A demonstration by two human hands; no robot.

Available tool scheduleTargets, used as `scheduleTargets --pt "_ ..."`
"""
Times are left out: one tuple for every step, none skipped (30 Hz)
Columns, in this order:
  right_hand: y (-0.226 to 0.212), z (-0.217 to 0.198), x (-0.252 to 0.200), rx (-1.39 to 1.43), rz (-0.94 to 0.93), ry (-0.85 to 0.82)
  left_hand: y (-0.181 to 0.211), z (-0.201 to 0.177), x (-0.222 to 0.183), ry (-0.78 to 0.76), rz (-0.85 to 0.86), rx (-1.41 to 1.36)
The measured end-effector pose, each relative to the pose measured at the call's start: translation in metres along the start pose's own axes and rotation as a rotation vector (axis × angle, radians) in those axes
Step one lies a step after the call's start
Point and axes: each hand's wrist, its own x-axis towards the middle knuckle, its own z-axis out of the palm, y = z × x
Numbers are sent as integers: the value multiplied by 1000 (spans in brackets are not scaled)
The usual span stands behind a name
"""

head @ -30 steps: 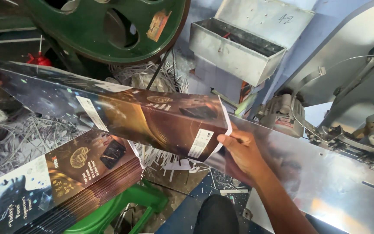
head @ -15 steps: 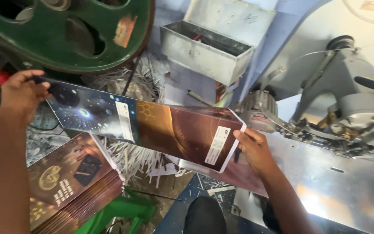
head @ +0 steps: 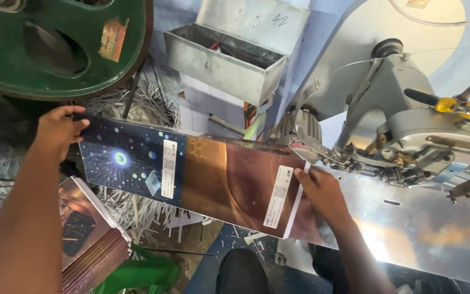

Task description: The person feeds printed book covers into a stitching machine, aligns them under the needle, and operates the machine to stitch the covers. The person then removes the stitched covers and stacks them on a nearby surface.

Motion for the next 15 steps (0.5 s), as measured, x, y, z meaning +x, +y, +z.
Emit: scheduleTargets --pt "-3 -2 -2 -51 36 35 0 3 1 11 -20 49" --pt "-6 -5 -5 -101 73 70 -2 8 0 3 1 42" --pt "-8 -6 -6 -151 109 103 -4 15 -1 -4 21 35" --pt "-10 -7 -7 -267 99 138 -6 18 -3 -12 40 29" --pt "-10 -8 -8 -382 90 173 -7 21 -5 -22 27 12" --pt "-9 -10 -9 -497 80 207 -9 25 -7 -32 13 -5" --pt "-6 -13 -11 -481 77 221 -10 32 -9 -44 -1 -23" --pt "-3 -15 -12 -465 74 235 -11 38 -12 -58 -27 -47" --pt "0 -18 -14 -449 70 250 -11 43 -15 -72 -51 -73" --pt "3 -20 -15 -387 98 245 -12 45 -18 -85 -76 -98" --pt "7 -23 -15 -325 127 239 -12 51 -20 -97 -39 -128" --pt "10 -25 -16 -262 156 233 -12 60 -22 -108 -1 -158" --pt "13 -29 -16 -248 161 232 -13 65 -25 -121 34 -188" --pt "15 -32 -16 -233 167 232 -13 69 -27 -116 29 -157" --pt "18 -37 -16 -219 170 233 -13 75 -29 -111 26 -127"
